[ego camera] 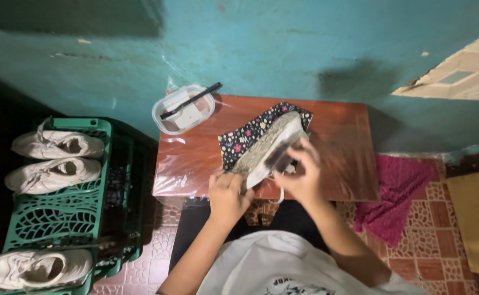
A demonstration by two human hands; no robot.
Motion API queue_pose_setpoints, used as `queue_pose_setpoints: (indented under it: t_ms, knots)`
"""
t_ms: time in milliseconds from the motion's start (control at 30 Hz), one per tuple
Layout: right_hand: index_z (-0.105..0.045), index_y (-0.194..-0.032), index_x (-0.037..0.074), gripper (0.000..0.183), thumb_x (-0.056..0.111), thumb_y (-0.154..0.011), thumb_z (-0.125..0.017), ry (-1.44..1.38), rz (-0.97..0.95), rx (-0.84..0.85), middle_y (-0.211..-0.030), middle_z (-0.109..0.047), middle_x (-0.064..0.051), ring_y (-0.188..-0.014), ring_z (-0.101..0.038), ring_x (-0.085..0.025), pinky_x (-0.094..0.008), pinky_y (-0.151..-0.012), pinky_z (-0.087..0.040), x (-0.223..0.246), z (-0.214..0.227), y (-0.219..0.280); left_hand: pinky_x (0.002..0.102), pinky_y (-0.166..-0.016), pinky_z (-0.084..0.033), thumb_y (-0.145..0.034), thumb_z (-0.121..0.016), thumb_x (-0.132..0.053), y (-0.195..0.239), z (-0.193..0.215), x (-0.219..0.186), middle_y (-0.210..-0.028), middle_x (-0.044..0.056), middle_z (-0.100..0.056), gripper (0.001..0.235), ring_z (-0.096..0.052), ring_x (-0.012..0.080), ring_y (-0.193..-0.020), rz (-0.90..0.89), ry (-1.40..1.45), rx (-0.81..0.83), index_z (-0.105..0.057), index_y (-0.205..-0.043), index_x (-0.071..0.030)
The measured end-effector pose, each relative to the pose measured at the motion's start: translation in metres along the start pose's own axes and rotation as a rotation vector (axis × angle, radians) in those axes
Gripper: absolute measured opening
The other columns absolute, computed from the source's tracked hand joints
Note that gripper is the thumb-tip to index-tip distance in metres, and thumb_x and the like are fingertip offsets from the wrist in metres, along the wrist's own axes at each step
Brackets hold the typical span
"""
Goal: The person scrubs the sole of a white sneaker with a brush, then dips the brush into a container of liquid and continues scrubbing the upper part of the shoe. The person holds the shoe steady with one hand while brushing with the other.
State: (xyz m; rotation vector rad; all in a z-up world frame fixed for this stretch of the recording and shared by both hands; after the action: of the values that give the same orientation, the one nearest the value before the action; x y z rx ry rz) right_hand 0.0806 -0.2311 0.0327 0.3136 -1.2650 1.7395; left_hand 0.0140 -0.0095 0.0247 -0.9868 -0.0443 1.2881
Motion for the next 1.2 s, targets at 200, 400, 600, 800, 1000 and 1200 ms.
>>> queue_pose_setpoints:
  t_ms: [200,400,600,800,1000,1200]
  knots:
    - [-0.077,-0.111,0.014,0.067,0.036,-0.051,-0.098,0.019,0.026,0.06,-0.142,-0.059,-0.019,-0.122,-0.061,-0.035,-0.046,-0.109,-0.044,0.014,0.003,0.011,0.04,-0.085,-0.051,-0.057,-0.081,-0.015,-0.001,0.007,-0.003,-0.071,0.003,-0.065,0.03,-0.068,0.0246,-0.07,-0.007,0.012,-0.021,-0.075,-0.086,-0.013]
    - [-0.079,-0.103,0.019,0.071,0.037,-0.038,-0.099,-0.008,0.16,0.106,-0.139,-0.062,-0.023,-0.112,-0.065,-0.041,-0.049,-0.099,-0.049,0.075,0.0,0.015,0.041,-0.088,-0.051,-0.046,-0.081,-0.011,0.021,-0.02,0.019,-0.072,0.003,-0.065,0.046,-0.068,0.0247,-0.071,-0.031,0.022,-0.005,-0.075,-0.091,-0.013]
    - [-0.076,-0.109,0.012,0.06,0.032,-0.055,-0.095,0.026,0.052,0.01,-0.14,-0.06,-0.018,-0.115,-0.063,-0.035,-0.047,-0.103,-0.048,0.017,0.002,0.004,0.04,-0.08,-0.05,-0.059,-0.08,-0.016,0.005,-0.002,0.004,-0.073,0.003,-0.064,0.031,-0.067,0.0248,-0.07,-0.011,0.007,-0.011,-0.075,-0.089,-0.013]
    - [-0.075,-0.11,0.012,0.063,0.031,-0.054,-0.097,0.036,0.05,0.053,-0.142,-0.059,-0.02,-0.12,-0.063,-0.038,-0.046,-0.103,-0.048,0.005,0.0,0.008,0.039,-0.078,-0.049,-0.059,-0.08,-0.016,0.002,0.002,0.0,-0.072,0.003,-0.063,0.03,-0.065,0.0243,-0.069,-0.02,0.026,-0.021,-0.075,-0.089,-0.014]
    - [-0.08,-0.104,0.02,0.069,0.04,-0.04,-0.099,0.013,0.215,0.114,-0.139,-0.061,-0.025,-0.113,-0.064,-0.044,-0.05,-0.099,-0.048,0.08,-0.008,0.015,0.038,-0.076,-0.048,-0.057,-0.076,-0.01,0.006,-0.003,0.002,-0.069,0.001,-0.059,0.026,-0.063,0.0246,-0.065,-0.027,0.02,-0.021,-0.069,-0.082,-0.013]
    - [-0.076,-0.113,0.013,0.065,0.033,-0.055,-0.098,-0.034,0.022,0.035,-0.148,-0.055,-0.02,-0.128,-0.059,-0.038,-0.046,-0.107,-0.046,0.029,-0.005,0.006,0.04,-0.078,-0.049,-0.059,-0.08,-0.016,-0.007,0.009,-0.006,-0.068,0.004,-0.061,0.023,-0.063,0.026,-0.065,-0.029,0.046,-0.029,-0.069,-0.079,-0.011]
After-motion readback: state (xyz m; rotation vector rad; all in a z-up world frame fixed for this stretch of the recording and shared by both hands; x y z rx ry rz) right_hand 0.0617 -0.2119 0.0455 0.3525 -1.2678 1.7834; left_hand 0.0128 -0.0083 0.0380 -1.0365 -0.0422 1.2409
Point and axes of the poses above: each hand's wrist, its own y-axis away from the middle knuckle, its own z-axis out of the back of the hand, x = y × z, the point moved 4 cm from there along -y, towards the middle knuckle
